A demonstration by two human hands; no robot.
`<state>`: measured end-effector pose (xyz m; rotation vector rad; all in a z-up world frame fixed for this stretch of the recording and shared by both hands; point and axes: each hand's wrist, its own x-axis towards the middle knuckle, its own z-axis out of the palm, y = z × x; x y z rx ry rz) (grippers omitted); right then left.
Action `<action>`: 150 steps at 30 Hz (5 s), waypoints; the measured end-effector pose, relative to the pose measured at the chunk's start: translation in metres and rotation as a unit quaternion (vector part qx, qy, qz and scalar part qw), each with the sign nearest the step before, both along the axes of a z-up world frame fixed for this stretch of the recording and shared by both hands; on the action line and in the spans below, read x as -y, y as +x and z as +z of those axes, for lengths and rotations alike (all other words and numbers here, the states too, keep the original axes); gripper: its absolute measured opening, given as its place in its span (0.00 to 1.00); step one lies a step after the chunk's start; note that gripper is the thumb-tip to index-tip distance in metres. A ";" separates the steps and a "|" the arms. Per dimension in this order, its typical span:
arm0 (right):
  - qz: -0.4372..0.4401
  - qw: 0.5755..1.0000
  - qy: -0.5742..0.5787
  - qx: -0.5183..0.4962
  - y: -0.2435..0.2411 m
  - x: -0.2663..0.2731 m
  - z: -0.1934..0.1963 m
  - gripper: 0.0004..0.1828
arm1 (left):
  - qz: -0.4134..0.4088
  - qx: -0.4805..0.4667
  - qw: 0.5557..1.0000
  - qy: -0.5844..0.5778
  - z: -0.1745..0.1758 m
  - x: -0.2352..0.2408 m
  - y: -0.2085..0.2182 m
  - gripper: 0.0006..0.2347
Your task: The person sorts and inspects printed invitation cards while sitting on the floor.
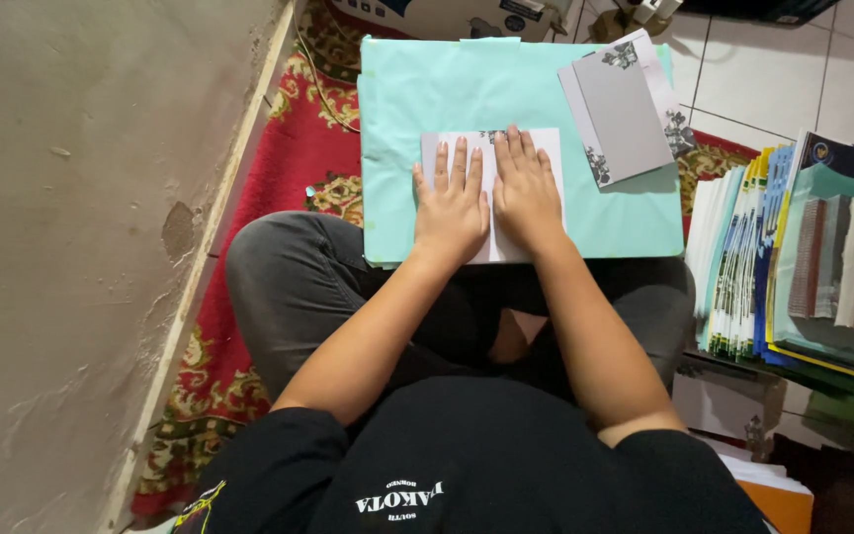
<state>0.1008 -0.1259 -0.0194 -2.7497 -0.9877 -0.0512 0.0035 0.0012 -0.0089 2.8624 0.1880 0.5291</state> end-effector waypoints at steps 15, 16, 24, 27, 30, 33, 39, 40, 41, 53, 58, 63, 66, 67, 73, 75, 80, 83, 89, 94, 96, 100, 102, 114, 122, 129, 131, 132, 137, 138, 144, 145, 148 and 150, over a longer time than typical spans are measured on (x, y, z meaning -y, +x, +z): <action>-0.014 0.999 0.015 -0.027 -0.052 0.058 0.026 0.38 | -0.006 -0.048 0.999 -0.010 0.015 -0.004 -0.003 0.26; -0.011 0.999 0.015 -0.026 -0.054 0.058 0.025 0.38 | -0.004 -0.047 0.999 -0.010 0.017 -0.001 -0.005 0.26; -0.033 0.999 -0.021 -0.003 -0.055 0.057 0.023 0.39 | -0.091 -0.108 0.989 -0.051 0.013 0.005 0.045 0.25; -0.036 0.999 -0.025 -0.001 -0.054 0.056 0.023 0.39 | -0.087 -0.081 0.993 -0.008 0.010 0.003 0.060 0.25; -0.037 0.999 -0.021 -0.007 -0.056 0.054 0.027 0.39 | -0.094 -0.082 0.992 0.001 0.019 0.001 0.047 0.25; -0.039 0.999 -0.026 -0.006 -0.054 0.055 0.022 0.39 | -0.087 -0.126 0.988 -0.034 0.032 0.000 0.014 0.26; -0.037 0.995 -0.057 0.073 -0.061 0.054 0.019 0.38 | -0.017 -0.022 1.000 0.001 0.012 0.001 0.002 0.26; -0.036 0.995 -0.057 0.074 -0.070 0.049 0.016 0.38 | -0.016 -0.021 1.000 0.001 0.011 0.002 -0.001 0.26; -0.015 0.991 -0.072 0.116 -0.075 0.042 0.014 0.37 | -0.022 -0.018 1.000 -0.007 0.012 0.001 0.000 0.26; 0.013 1.000 -0.002 -0.015 -0.003 0.004 0.008 0.33 | -0.017 0.015 1.000 0.000 -0.008 0.000 0.008 0.26; 0.023 1.000 -0.011 0.017 -0.042 0.020 0.012 0.34 | -0.015 0.022 1.000 -0.002 -0.004 -0.001 0.007 0.27; 0.026 0.999 -0.023 -0.004 -0.063 0.029 0.019 0.35 | -0.027 -0.007 0.999 -0.017 0.004 -0.001 0.005 0.26; 0.018 1.000 -0.020 0.003 -0.045 0.015 0.019 0.34 | -0.030 -0.024 0.999 -0.019 0.000 -0.001 0.006 0.27; 0.020 1.000 -0.018 0.003 -0.033 0.010 0.015 0.34 | -0.028 -0.024 0.999 -0.017 0.001 -0.001 0.006 0.27; -0.024 1.000 0.013 0.001 0.003 -0.003 0.013 0.32 | -0.015 0.008 1.000 0.008 0.003 -0.001 0.003 0.27; -0.076 0.997 -0.013 -0.019 0.003 0.004 0.010 0.33 | -0.017 0.005 1.000 0.006 0.005 0.000 0.002 0.26; -0.092 0.995 0.017 0.023 -0.027 0.030 0.017 0.33 | -0.009 -0.093 0.995 -0.015 0.021 0.005 0.010 0.28; -0.084 0.995 0.017 0.048 -0.028 0.037 0.007 0.34 | 0.000 -0.157 0.987 -0.025 0.025 0.009 0.029 0.28; -0.076 0.995 0.032 0.063 -0.028 0.035 0.008 0.35 | -0.012 -0.142 0.989 -0.035 0.026 0.005 0.060 0.25; -0.075 0.995 0.028 0.051 -0.026 0.037 0.003 0.36 | -0.071 -0.156 0.984 -0.051 0.030 0.012 0.023 0.26; -0.075 0.995 0.034 0.059 -0.024 0.038 -0.001 0.36 | -0.133 -0.121 0.984 0.005 0.021 0.022 -0.004 0.28; -0.073 0.995 0.041 0.051 -0.029 0.036 0.007 0.36 | -0.164 -0.108 0.980 0.014 0.022 0.033 -0.038 0.29; -0.075 0.995 0.037 0.057 -0.031 0.037 0.010 0.35 | -0.167 -0.122 0.978 0.001 0.018 0.031 -0.034 0.29; -0.075 0.992 0.041 0.092 -0.030 0.035 0.007 0.36 | -0.114 -0.101 0.988 -0.010 0.022 0.013 0.040 0.27; -0.068 0.993 0.037 0.089 -0.030 0.037 0.006 0.35 | -0.149 -0.130 0.980 -0.018 0.029 0.010 -0.024 0.27; -0.080 0.994 0.038 0.061 -0.038 0.037 0.017 0.35 | -0.079 -0.038 0.994 -0.067 0.017 0.003 -0.020 0.25; -0.079 0.994 0.046 0.062 -0.040 0.038 0.018 0.34 | -0.064 -0.014 0.996 -0.067 0.016 0.004 -0.022 0.24; -0.079 0.993 0.054 0.064 -0.040 0.038 0.019 0.34 | -0.048 0.009 0.997 -0.064 0.016 0.003 -0.023 0.23; -0.073 0.984 0.159 0.038 0.003 0.085 -0.001 0.26 | -0.046 0.027 0.996 -0.073 0.006 0.002 -0.020 0.22; -0.080 0.972 0.201 0.088 0.020 0.102 -0.011 0.22 | -0.047 0.032 0.996 -0.070 0.003 0.001 -0.019 0.21; -0.169 0.973 0.117 0.104 0.050 0.136 0.040 0.46 | -0.055 0.041 0.996 -0.050 0.008 -0.002 -0.021 0.21; -0.167 0.973 0.116 0.106 0.051 0.137 0.039 0.46 | -0.053 0.043 0.996 -0.053 0.009 -0.003 -0.021 0.21; -0.165 0.975 0.120 0.093 0.059 0.141 0.031 0.44 | -0.051 0.048 0.996 -0.053 0.010 -0.003 -0.021 0.20; -0.180 0.972 0.098 0.110 0.066 0.148 0.018 0.42 | -0.053 0.048 0.996 -0.052 0.010 -0.003 -0.023 0.20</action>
